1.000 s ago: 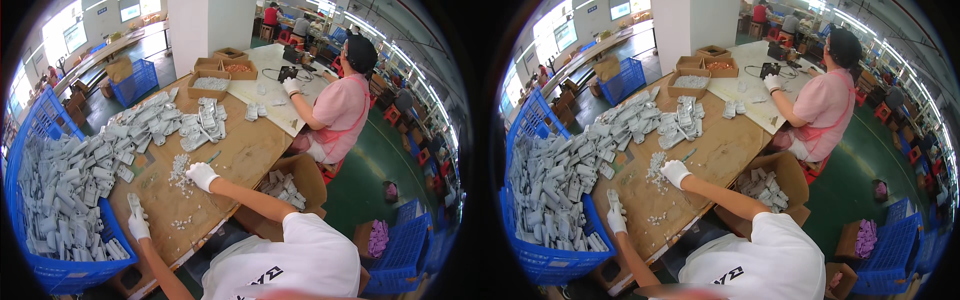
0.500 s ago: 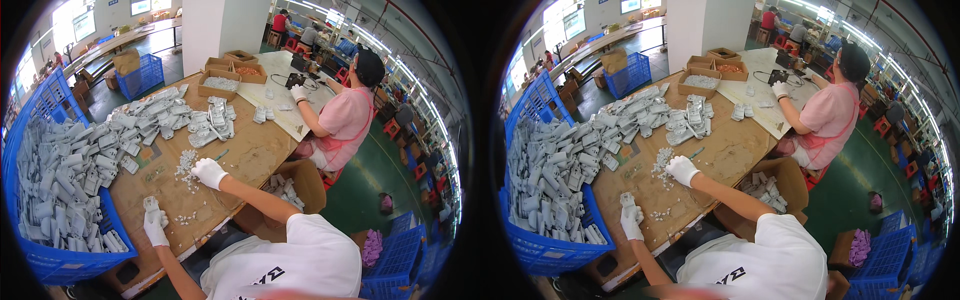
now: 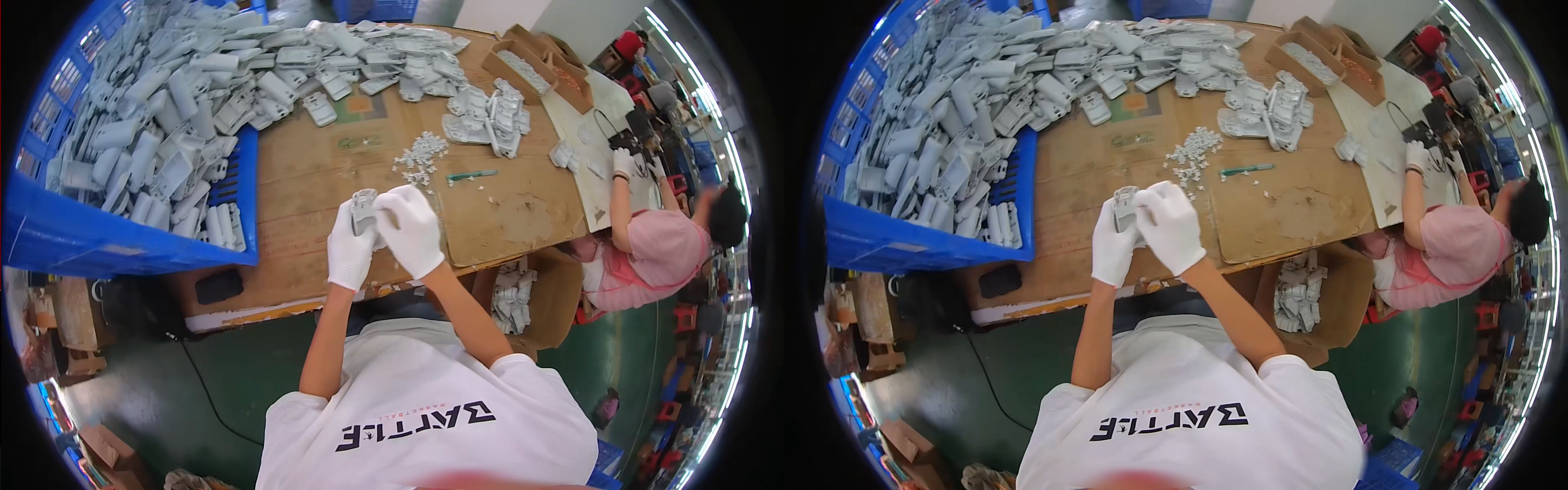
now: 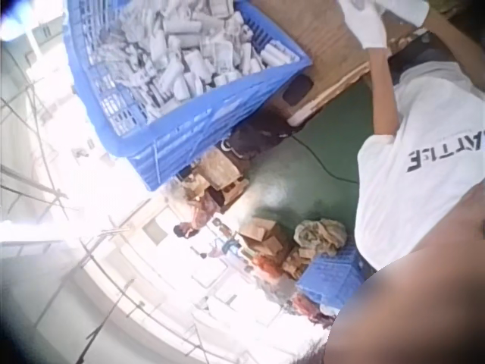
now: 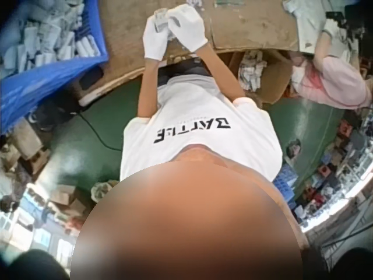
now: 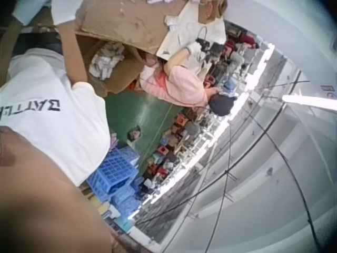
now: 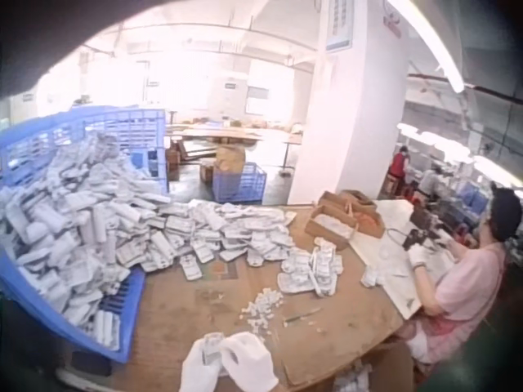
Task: The person picks up a remote control housing and small white components, fits the components into the housing, and presses them into place. They then set the assembled housing aside on the table and repeat the process.
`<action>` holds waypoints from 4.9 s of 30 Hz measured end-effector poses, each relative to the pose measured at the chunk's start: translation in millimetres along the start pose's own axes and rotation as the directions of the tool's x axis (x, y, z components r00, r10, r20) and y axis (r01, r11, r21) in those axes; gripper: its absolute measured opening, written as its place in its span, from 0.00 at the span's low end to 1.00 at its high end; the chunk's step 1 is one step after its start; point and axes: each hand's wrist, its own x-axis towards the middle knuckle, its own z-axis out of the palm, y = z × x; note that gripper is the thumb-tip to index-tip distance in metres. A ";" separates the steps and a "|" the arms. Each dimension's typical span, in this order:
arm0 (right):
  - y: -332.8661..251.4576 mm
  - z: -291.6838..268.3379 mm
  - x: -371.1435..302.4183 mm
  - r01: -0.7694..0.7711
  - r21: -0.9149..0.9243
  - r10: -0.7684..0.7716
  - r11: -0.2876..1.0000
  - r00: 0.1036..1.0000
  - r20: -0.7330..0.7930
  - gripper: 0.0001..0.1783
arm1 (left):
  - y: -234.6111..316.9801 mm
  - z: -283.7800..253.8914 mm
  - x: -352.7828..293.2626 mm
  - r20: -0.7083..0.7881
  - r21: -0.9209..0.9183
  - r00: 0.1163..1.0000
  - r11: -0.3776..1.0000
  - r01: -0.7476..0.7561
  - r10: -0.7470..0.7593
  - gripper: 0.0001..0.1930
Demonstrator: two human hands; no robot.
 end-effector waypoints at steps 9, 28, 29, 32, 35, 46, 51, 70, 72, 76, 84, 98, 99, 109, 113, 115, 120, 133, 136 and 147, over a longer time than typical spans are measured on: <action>5.6 41.7 -13.5 -0.045 -0.093 0.053 0.995 0.995 0.086 0.04 | 1.5 -1.9 -8.7 -0.107 0.271 0.994 0.962 0.015 0.014 0.20; 24.6 -20.5 -8.3 -0.687 0.351 0.325 0.636 0.651 0.686 0.14 | 12.0 -3.8 -29.6 0.112 0.121 0.982 0.983 0.139 -0.153 0.09; 23.8 -20.1 -11.1 -0.690 0.377 0.333 0.617 0.664 0.670 0.14 | 10.9 -3.0 -30.9 0.099 0.105 0.983 0.984 0.142 -0.153 0.09; 27.4 -17.3 -22.4 -0.687 0.424 0.354 0.590 0.693 0.628 0.15 | 9.6 -1.3 -34.3 0.086 0.160 0.986 0.979 0.129 -0.144 0.09; 29.8 -16.9 -29.4 -0.684 0.394 0.397 0.613 0.698 0.595 0.16 | 2.2 3.7 -36.8 0.081 0.217 0.988 0.970 0.108 -0.128 0.11; 12.1 -23.5 -36.6 -0.413 0.193 0.379 0.890 0.905 0.191 0.22 | 9.0 16.7 -39.1 0.059 0.257 0.992 0.962 0.089 -0.107 0.13; 15.6 -20.0 -49.5 -0.313 0.132 0.301 0.940 0.948 0.105 0.16 | 11.0 19.0 -45.2 0.056 0.229 0.994 0.970 0.083 -0.098 0.14; 9.9 -23.3 -39.7 -0.255 0.075 0.237 0.964 0.952 0.192 0.08 | 20.7 23.1 -56.2 -0.031 0.243 0.993 0.962 0.122 -0.118 0.17; 13.7 -20.9 -42.8 -0.309 0.164 0.275 0.937 0.940 0.204 0.09 | 17.5 22.3 -55.9 -0.019 0.167 0.985 0.970 0.174 -0.174 0.16; 11.4 -19.8 -45.9 -0.296 0.281 0.268 0.913 0.954 0.135 0.12 | 12.8 23.6 -56.3 -0.052 0.332 0.999 0.943 0.005 0.013 0.13; 26.4 -33.4 -35.2 -0.660 0.544 0.456 0.518 0.751 0.477 0.12 | -14.6 23.4 -55.0 -0.040 0.427 0.979 0.889 -0.163 0.199 0.09; 17.8 -39.1 -41.2 -0.188 0.040 0.138 0.981 0.834 0.534 0.29 | -4.8 11.8 -51.3 0.059 0.531 0.985 0.830 -0.170 0.164 0.14; 14.9 -37.2 -41.8 -0.161 0.029 0.123 0.987 0.845 0.521 0.31 | -6.7 8.8 -47.1 0.095 0.472 0.981 0.861 -0.192 0.166 0.13; -1.0 -23.8 -45.6 -0.473 0.173 0.406 0.864 0.858 0.315 0.13 | -2.9 21.4 -55.4 -0.185 0.382 0.950 0.909 -0.166 0.251 0.11; -4.8 -23.2 -45.6 -0.481 0.259 0.400 0.837 0.863 0.309 0.09 | 0.0 20.2 -56.6 -0.198 0.334 0.961 0.935 -0.121 0.195 0.08; -4.4 -23.5 -46.5 -0.472 0.255 0.391 0.844 0.866 0.312 0.09 | 1.3 19.8 -57.2 -0.201 0.351 0.959 0.929 -0.120 0.199 0.07; -5.3 -29.6 -43.2 -0.504 0.290 0.384 0.814 0.840 0.382 0.08 | 4.7 17.1 -60.2 -0.185 0.343 0.959 0.928 -0.144 0.217 0.06; -15.1 -35.4 -43.9 -0.569 0.475 0.428 0.672 0.821 0.378 0.13 | 14.2 19.6 -70.3 -0.127 0.430 0.939 0.871 -0.238 0.319 0.16; -18.8 -34.5 -44.6 -0.602 0.476 0.446 0.642 0.797 0.407 0.12 | 14.9 18.7 -71.4 -0.162 0.452 0.938 0.868 -0.206 0.307 0.15; 1.9 -18.3 -37.1 -0.619 0.529 0.449 0.580 0.785 0.426 0.05 | 18.3 21.9 -58.9 -0.142 0.531 0.950 0.831 -0.165 0.279 0.17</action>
